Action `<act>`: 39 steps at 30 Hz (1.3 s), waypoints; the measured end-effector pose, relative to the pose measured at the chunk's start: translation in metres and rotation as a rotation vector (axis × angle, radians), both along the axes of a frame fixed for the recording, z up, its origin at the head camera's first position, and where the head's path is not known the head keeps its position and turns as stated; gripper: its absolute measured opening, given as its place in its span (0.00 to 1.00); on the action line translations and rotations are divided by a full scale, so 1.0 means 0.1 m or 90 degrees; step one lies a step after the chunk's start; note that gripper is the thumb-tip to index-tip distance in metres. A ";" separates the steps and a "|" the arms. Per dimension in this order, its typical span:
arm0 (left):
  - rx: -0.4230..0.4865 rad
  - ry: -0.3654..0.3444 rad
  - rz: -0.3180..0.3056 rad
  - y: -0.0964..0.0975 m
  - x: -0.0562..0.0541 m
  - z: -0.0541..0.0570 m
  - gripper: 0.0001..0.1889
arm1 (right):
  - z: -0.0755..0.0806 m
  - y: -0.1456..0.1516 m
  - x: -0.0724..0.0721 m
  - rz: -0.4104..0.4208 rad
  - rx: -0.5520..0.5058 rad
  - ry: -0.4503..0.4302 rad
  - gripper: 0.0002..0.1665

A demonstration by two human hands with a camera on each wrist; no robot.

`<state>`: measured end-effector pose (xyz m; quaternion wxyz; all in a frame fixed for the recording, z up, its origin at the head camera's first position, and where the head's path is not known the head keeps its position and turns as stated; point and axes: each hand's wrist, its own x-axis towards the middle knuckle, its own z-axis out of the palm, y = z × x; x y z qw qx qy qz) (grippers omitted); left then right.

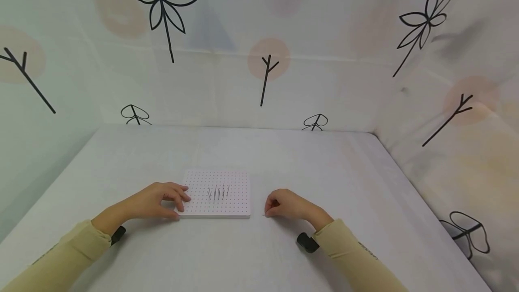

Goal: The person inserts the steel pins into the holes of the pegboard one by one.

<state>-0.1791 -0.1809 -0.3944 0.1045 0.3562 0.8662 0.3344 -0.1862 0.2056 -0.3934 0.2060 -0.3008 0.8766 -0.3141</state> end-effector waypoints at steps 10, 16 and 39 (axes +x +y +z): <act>-0.005 -0.002 0.009 0.02 0.01 -0.01 0.08 | 0.00 0.00 0.01 -0.007 -0.059 0.015 0.02; 0.002 0.002 0.003 0.01 0.01 0.00 0.07 | -0.01 -0.02 0.00 -0.036 -0.094 0.021 0.04; 0.001 0.011 -0.002 0.00 0.01 -0.01 0.07 | 0.07 -0.29 0.03 -0.101 -0.254 0.028 0.04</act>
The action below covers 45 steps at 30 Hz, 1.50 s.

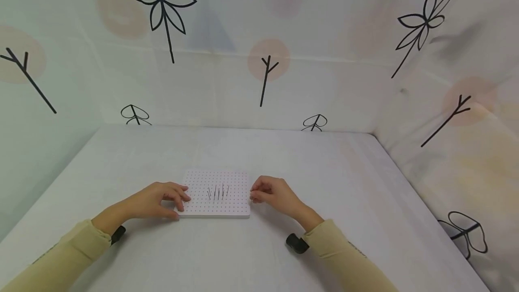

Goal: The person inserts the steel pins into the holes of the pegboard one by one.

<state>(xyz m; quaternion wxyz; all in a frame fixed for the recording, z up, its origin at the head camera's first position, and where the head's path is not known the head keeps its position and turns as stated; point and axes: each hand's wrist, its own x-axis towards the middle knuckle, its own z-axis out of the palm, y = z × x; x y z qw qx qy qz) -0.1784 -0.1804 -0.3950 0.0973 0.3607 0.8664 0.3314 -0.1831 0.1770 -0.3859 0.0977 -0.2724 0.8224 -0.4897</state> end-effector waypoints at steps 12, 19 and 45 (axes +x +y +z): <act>-0.011 -0.006 0.011 0.02 0.02 0.02 0.07 | -0.03 -0.16 -0.02 0.040 -0.022 0.024 0.05; -0.016 -0.011 0.017 0.02 0.02 0.02 0.08 | -0.02 -0.25 -0.02 0.041 -0.012 0.035 0.06; -0.015 -0.024 0.020 0.03 0.02 0.02 0.09 | -0.02 -0.53 -0.09 0.042 0.044 0.072 0.05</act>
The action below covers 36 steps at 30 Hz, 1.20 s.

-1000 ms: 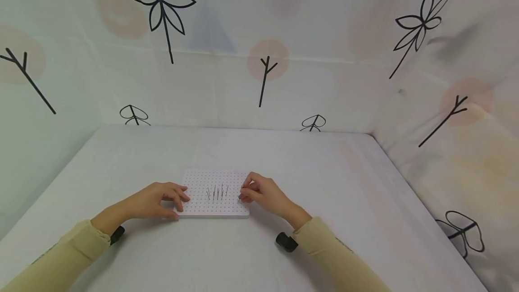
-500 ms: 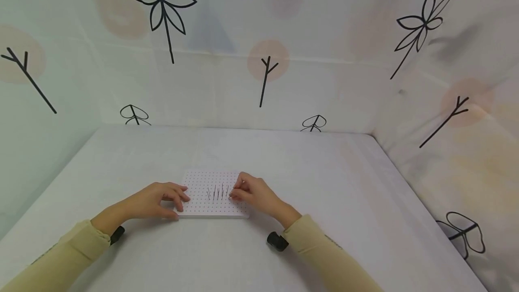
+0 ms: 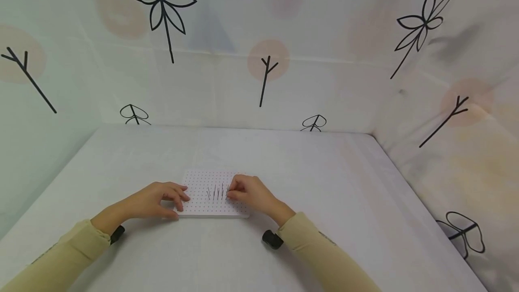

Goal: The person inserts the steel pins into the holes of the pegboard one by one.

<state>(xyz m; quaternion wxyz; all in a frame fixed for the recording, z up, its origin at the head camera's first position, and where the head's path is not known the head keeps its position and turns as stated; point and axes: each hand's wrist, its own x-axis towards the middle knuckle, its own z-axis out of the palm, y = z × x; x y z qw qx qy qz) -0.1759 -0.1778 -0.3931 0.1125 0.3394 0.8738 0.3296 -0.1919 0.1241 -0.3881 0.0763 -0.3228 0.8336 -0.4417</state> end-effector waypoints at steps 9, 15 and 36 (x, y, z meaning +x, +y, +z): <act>0.002 0.003 -0.002 0.00 -0.01 0.00 0.09 | 0.04 -0.07 0.02 -0.036 0.039 0.014 0.04; 0.010 0.015 -0.009 -0.01 0.00 0.01 0.08 | 0.02 -0.07 0.03 -0.070 0.057 0.020 0.04; -0.003 0.089 0.103 -0.21 0.10 0.02 0.04 | 0.01 0.40 0.12 -0.150 0.020 0.006 0.17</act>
